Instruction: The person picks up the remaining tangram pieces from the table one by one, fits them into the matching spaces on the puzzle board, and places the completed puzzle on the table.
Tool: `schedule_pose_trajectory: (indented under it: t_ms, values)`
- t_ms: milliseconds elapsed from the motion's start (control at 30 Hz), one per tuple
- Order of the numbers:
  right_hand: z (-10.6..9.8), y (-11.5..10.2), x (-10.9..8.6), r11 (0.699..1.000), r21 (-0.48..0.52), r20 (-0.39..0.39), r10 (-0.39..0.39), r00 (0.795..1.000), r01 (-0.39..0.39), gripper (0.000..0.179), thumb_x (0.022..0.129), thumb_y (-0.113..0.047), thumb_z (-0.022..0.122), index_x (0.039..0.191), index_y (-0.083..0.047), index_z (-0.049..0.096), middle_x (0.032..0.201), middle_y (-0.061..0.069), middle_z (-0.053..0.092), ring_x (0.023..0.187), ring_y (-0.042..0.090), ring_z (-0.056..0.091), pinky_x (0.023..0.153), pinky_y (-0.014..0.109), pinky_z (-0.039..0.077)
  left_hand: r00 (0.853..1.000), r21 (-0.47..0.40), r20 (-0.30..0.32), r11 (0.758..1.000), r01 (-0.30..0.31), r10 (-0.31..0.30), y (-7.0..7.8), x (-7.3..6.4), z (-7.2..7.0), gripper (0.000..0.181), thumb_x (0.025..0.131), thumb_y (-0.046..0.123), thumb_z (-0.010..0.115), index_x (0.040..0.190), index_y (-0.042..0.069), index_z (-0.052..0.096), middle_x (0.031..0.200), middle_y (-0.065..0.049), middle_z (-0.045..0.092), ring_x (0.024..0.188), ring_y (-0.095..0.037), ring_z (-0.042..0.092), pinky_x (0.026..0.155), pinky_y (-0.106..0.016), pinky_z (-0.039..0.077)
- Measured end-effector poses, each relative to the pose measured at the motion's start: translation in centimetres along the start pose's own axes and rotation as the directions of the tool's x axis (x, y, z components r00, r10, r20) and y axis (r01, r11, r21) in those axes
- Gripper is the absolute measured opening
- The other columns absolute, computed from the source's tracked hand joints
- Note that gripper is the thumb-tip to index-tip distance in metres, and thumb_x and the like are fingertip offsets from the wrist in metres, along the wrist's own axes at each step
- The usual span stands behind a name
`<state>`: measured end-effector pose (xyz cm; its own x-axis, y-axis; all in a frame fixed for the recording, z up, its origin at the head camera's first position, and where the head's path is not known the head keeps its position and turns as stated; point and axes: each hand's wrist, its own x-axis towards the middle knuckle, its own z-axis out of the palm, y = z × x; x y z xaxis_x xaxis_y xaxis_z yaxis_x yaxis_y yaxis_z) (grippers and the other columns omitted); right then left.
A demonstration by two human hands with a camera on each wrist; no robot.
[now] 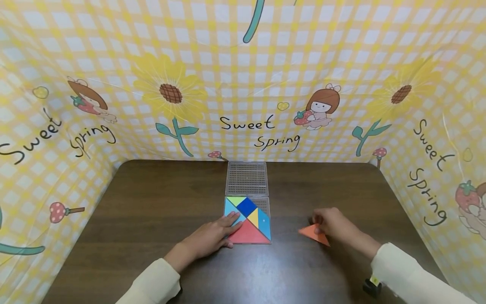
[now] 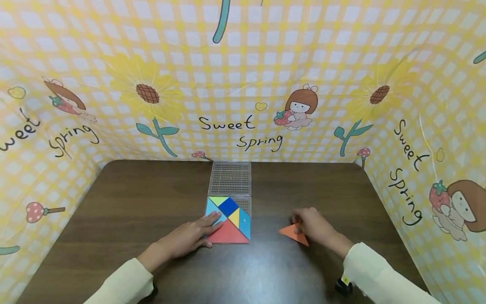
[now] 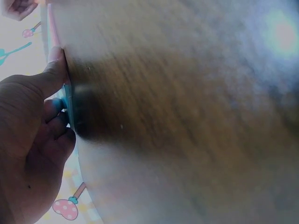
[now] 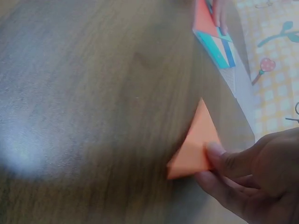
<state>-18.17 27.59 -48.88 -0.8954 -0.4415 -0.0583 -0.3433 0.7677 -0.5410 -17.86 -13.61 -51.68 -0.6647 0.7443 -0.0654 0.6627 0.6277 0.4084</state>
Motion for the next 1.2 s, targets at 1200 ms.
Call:
schedule_pose_trajectory:
  t_ms: [1200]
  values:
    - [-4.4, -0.5, 4.1, 0.62, 0.71, 0.032, 0.443, 0.896, -0.333, 0.026, 0.099, -0.005, 0.064, 0.119, 0.011, 0.058, 0.084, -0.002, 0.065, 0.074, 0.009, 0.068, 0.08, 0.031, 0.062, 1.0, 0.024, 0.015, 1.0, 0.01, -0.011, -0.1, 0.0, 0.1, 0.065, 0.101, 0.035, 0.064, 0.158, 0.014, 0.04, 0.17, -0.011, 0.026, 0.155, -0.033, 0.03, 0.115, -0.05, 0.043]
